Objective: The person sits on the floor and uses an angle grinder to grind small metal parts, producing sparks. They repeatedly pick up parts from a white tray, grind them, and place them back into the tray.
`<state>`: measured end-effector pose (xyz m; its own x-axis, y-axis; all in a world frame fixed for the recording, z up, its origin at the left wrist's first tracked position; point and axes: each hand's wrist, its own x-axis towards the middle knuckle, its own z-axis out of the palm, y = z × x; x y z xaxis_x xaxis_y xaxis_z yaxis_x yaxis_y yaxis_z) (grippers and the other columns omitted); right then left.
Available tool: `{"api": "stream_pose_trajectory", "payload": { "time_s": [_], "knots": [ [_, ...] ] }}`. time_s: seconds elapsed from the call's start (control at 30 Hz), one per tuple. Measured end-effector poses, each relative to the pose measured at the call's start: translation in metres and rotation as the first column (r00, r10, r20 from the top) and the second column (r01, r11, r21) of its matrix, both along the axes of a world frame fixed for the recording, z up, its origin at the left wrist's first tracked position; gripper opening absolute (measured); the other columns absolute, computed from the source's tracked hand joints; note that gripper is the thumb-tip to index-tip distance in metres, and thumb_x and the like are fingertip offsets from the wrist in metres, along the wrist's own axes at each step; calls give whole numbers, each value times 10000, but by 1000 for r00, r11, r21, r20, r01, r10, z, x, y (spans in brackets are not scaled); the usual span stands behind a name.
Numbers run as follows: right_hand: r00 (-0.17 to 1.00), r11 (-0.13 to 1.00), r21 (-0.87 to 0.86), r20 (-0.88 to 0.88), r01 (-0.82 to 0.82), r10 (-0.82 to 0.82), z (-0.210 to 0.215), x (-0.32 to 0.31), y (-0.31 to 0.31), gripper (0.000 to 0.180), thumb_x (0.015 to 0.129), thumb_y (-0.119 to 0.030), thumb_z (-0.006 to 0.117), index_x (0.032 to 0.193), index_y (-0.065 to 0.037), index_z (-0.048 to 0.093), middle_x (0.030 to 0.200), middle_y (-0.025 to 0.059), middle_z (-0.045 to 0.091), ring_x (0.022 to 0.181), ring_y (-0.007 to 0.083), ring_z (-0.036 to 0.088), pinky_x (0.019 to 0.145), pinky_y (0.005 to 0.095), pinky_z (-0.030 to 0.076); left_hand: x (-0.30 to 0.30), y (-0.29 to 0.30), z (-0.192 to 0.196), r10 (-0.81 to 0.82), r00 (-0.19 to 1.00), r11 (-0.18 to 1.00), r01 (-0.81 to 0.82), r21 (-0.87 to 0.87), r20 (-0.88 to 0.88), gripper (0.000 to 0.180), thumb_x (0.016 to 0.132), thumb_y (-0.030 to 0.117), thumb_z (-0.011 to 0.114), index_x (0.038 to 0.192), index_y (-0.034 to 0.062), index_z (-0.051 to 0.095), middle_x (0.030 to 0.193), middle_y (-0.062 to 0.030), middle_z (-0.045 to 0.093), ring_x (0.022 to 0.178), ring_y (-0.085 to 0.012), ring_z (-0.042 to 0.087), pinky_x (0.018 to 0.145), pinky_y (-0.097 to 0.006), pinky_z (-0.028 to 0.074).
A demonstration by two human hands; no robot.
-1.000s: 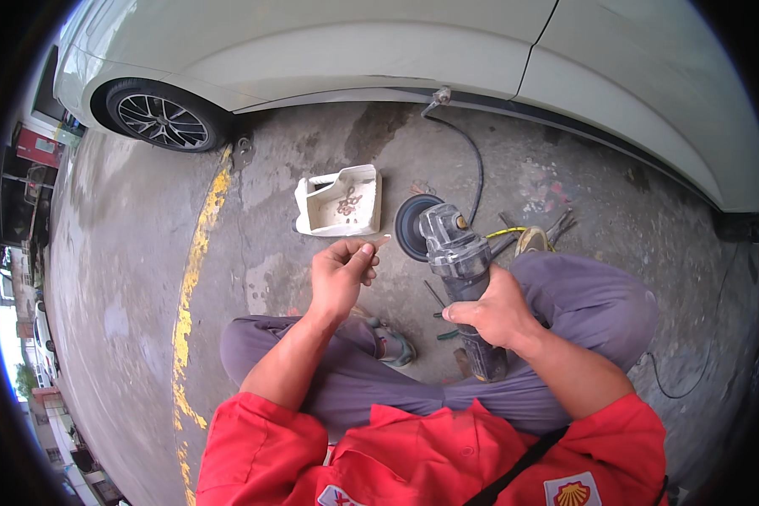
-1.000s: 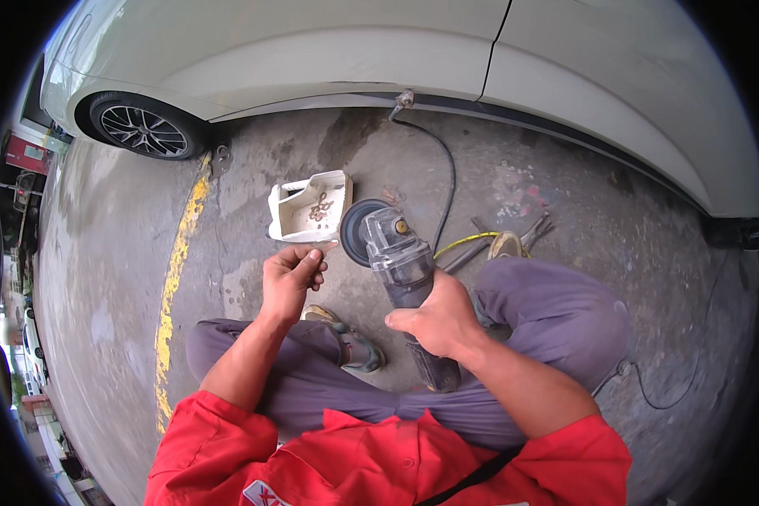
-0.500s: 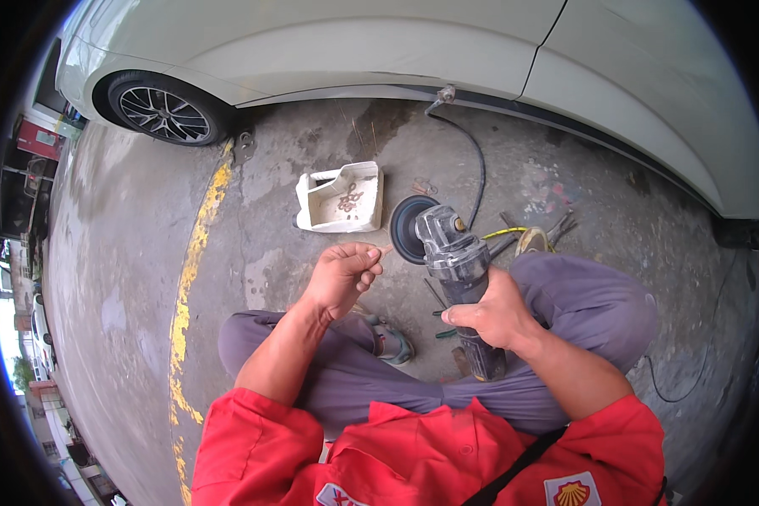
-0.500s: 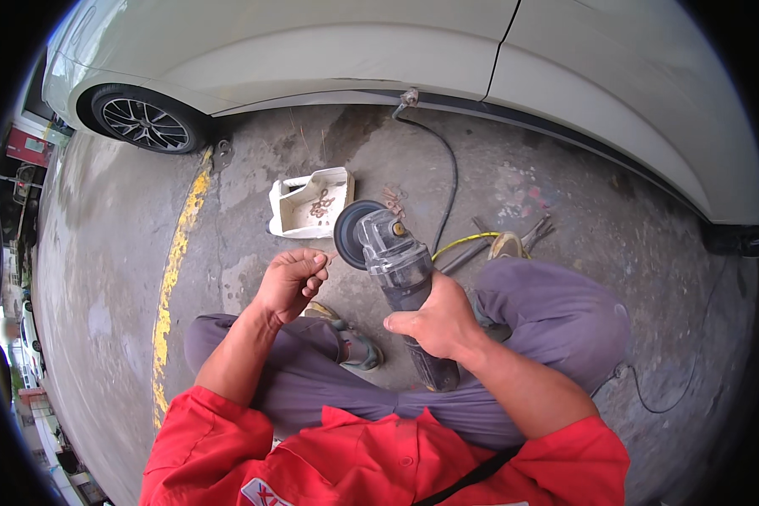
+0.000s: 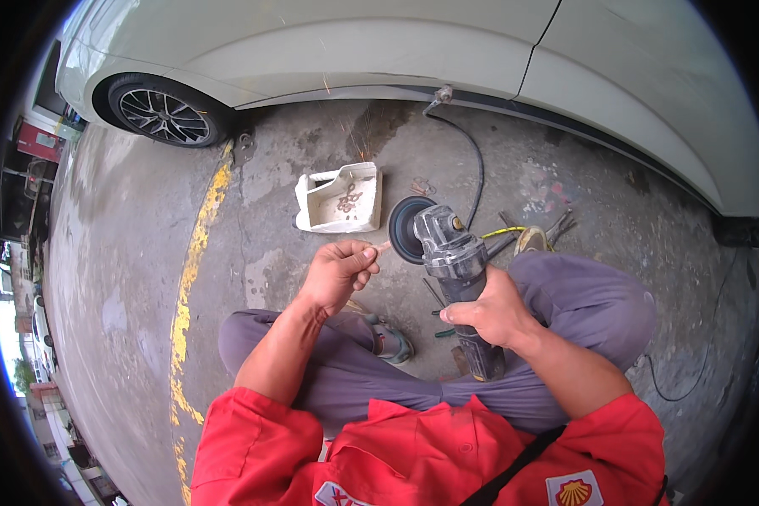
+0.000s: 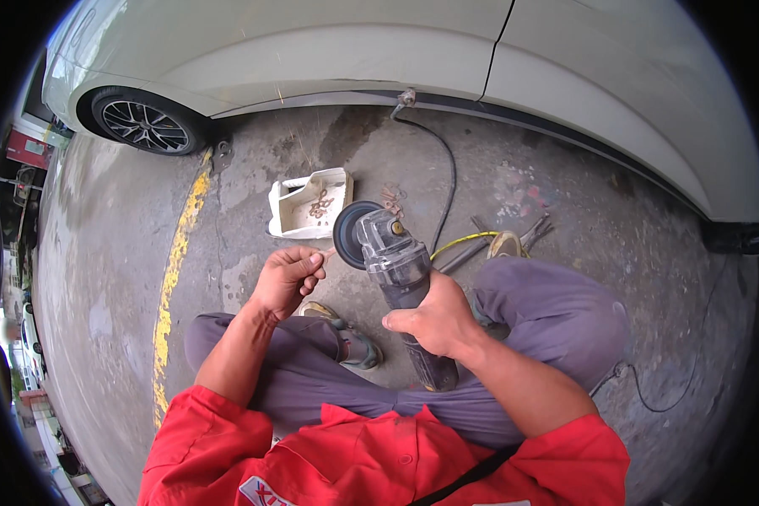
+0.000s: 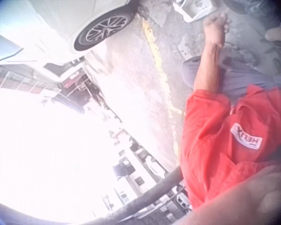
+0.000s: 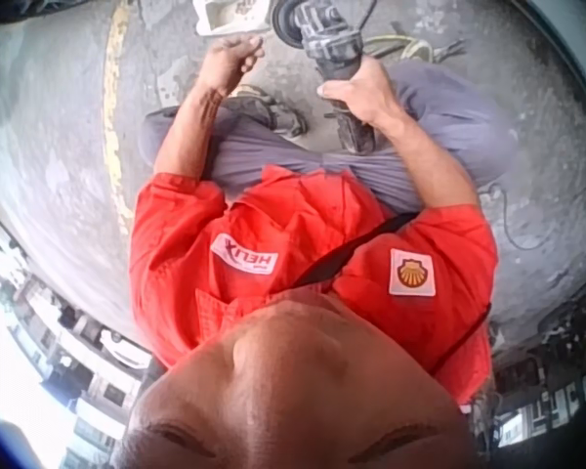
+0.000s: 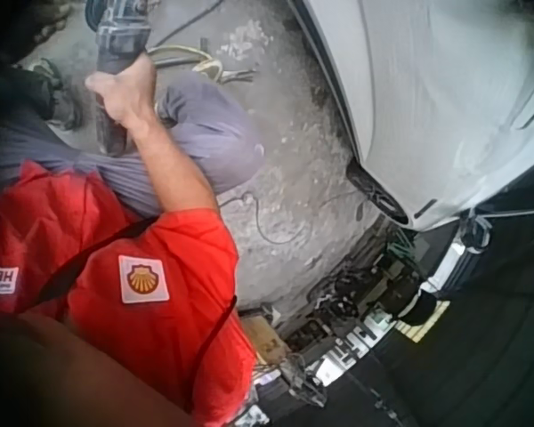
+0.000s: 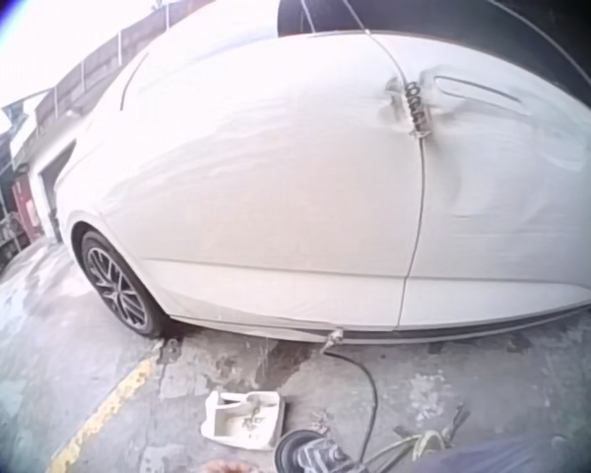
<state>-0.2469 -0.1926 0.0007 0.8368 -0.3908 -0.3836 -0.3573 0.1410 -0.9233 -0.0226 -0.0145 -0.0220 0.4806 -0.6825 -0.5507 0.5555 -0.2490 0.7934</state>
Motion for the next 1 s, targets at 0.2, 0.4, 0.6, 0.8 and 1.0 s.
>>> {"api": "stream_pose_trajectory", "payload": {
  "time_s": [0.2, 0.4, 0.6, 0.8, 1.0],
  "knots": [
    [995, 989, 106, 3, 102, -103, -16, -2, 0, 394, 688, -149, 840, 1003, -2, 654, 852, 41, 657, 754, 156, 611, 730, 338, 519, -11, 6, -8, -77, 809, 997, 70, 34, 583, 120, 1005, 90, 676, 997, -15, 735, 790, -44, 706, 626, -91, 621, 551, -243, 506],
    [999, 992, 113, 0, 51, -52, -6, -1, 1, 368, 689, -132, 830, 988, -14, 652, 837, 32, 645, 746, 147, 600, 733, 326, 509, -15, 4, -8, -113, 370, 993, 77, 91, 922, 61, 953, 27, 710, 984, -19, 737, 781, -68, 715, 642, -124, 691, 574, -266, 549],
    [1000, 992, 129, -19, 13, -11, -11, -1, -1, 369, 691, -127, 831, 996, -17, 654, 838, 26, 638, 757, 141, 592, 722, 330, 501, -8, 7, -6, 7, 178, 991, 132, -31, 984, 95, 901, 13, 740, 993, 36, 737, 758, -95, 693, 647, -201, 712, 581, -311, 547],
    [998, 976, 207, -1, 62, -63, -8, -3, 0, 374, 699, -114, 827, 1013, -15, 651, 851, 27, 632, 766, 140, 588, 733, 333, 498, -5, 8, -18, -32, 96, 988, 152, 17, 995, 104, 903, -42, 726, 1000, -6, 731, 781, -99, 705, 683, -169, 723, 604, -271, 562],
    [999, 968, 247, -19, 38, -34, -6, -3, 0, 385, 698, -106, 829, 1027, -9, 654, 868, 34, 641, 801, 139, 600, 759, 330, 503, -5, 6, -23, 95, 439, 984, 95, -151, 893, 83, 963, 8, 693, 1034, -23, 723, 843, -88, 725, 711, -153, 701, 633, -282, 569]
  ]
}}
